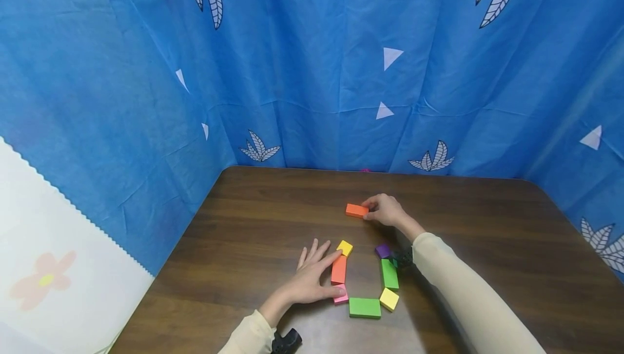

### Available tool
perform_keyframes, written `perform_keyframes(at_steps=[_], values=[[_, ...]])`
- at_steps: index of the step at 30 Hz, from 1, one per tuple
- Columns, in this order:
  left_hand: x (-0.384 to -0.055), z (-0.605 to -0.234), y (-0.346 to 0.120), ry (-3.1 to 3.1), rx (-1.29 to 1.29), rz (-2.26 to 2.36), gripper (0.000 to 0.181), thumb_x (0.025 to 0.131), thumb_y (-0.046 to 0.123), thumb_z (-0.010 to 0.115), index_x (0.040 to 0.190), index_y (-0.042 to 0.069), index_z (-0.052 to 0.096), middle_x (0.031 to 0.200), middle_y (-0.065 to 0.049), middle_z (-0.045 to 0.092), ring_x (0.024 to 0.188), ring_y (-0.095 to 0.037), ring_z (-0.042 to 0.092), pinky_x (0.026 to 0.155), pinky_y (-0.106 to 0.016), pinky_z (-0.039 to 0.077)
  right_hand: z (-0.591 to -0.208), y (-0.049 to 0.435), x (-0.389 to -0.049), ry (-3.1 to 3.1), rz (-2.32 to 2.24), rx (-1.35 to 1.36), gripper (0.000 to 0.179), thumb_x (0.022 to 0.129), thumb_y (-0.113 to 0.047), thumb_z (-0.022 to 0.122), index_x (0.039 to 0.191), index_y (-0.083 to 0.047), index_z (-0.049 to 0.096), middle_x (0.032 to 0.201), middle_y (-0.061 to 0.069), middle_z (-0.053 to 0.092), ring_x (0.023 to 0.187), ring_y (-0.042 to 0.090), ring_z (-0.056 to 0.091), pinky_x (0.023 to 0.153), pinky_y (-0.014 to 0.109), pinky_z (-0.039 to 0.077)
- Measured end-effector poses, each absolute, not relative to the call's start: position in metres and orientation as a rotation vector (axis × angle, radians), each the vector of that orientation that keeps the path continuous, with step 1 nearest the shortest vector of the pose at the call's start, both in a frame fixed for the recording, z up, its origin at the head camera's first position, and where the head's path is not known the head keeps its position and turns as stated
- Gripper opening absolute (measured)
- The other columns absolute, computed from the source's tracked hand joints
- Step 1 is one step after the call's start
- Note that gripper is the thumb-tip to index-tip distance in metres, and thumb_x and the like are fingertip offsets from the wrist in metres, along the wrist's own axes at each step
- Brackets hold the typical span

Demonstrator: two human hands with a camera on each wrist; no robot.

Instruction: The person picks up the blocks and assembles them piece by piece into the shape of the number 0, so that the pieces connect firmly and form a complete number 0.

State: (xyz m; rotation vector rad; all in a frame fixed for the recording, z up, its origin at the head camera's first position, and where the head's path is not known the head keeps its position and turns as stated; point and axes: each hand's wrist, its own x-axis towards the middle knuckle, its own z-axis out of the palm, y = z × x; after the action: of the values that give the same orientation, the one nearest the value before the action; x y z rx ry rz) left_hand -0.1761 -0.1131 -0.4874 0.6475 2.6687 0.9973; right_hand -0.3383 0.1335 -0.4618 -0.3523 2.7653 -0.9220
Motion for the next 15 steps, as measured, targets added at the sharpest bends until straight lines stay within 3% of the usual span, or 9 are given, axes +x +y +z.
perform_keyframes(at_steps=[15], values=[[-0.176,-0.487,-0.114,2.666,0.644,0.986,0.084,0.079,0.053,0.072,0.150,0.022,0.040,0.162,-0.013,0.022,0.151,-0.039,0.002,0.118,-0.063,0.001,-0.459,0.141,-0.323,2.771,-0.942,-0.418,0.032,0.084,-0.016,0.076,0.114,-0.006,0.070,0.108,0.012,0.069,0.091,0.023,0.060,0.084,0.042,0.056]])
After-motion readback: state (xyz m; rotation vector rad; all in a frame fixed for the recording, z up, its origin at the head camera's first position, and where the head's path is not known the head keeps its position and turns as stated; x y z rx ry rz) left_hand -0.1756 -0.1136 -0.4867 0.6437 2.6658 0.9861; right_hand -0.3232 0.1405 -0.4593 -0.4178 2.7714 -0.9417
